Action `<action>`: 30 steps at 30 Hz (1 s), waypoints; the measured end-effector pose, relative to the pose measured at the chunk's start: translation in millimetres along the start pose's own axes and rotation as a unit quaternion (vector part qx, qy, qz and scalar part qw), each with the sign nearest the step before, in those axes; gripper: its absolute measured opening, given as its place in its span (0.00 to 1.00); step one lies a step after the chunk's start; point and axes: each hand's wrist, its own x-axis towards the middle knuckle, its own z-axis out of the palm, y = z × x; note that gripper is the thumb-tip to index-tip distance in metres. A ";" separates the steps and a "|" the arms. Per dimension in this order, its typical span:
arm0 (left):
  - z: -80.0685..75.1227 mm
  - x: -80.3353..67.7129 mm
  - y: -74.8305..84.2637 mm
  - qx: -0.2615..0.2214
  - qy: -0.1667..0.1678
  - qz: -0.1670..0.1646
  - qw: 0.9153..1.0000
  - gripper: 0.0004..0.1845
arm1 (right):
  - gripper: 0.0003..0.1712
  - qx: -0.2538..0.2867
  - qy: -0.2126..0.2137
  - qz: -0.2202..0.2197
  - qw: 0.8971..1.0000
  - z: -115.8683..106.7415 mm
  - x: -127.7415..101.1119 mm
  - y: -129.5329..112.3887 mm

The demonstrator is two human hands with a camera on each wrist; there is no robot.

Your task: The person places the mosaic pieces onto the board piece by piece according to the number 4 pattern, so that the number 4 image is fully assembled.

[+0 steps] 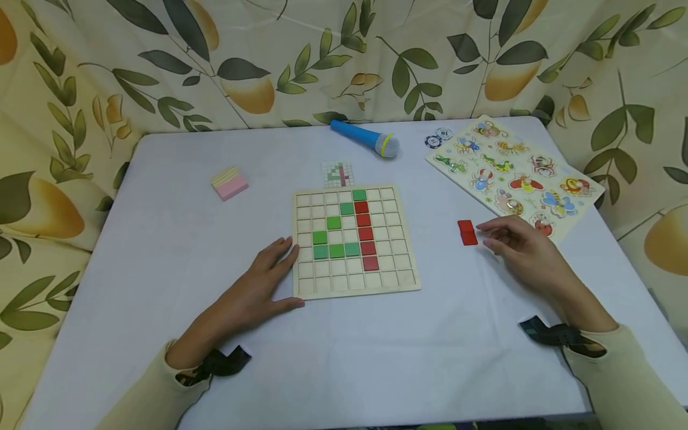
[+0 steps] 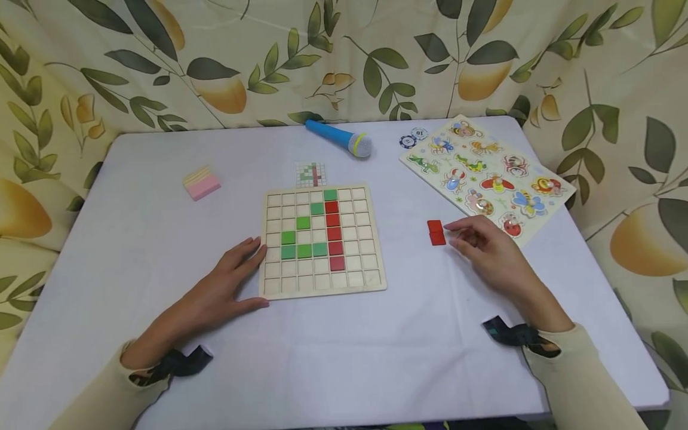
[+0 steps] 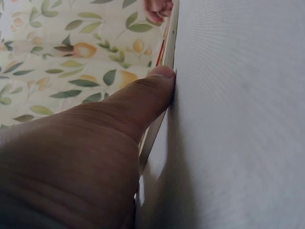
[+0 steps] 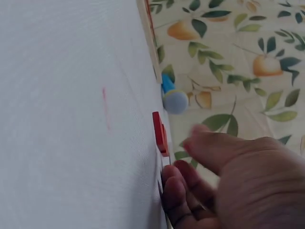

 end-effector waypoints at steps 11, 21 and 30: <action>-0.6 -2.0 -2.4 0.001 0.004 0.005 1.000 0.58 | 0.21 -0.086 -0.013 -0.066 0.994 8.6 7.3 -1.4; -2.0 -1.7 -2.7 -0.005 0.006 0.001 1.000 0.58 | 0.19 -0.080 -0.017 -0.061 0.995 10.1 13.5 -4.2; -0.2 -2.1 -3.2 -0.007 0.002 0.003 1.000 0.58 | 0.17 -0.105 -0.031 -0.042 0.993 9.3 3.5 -14.4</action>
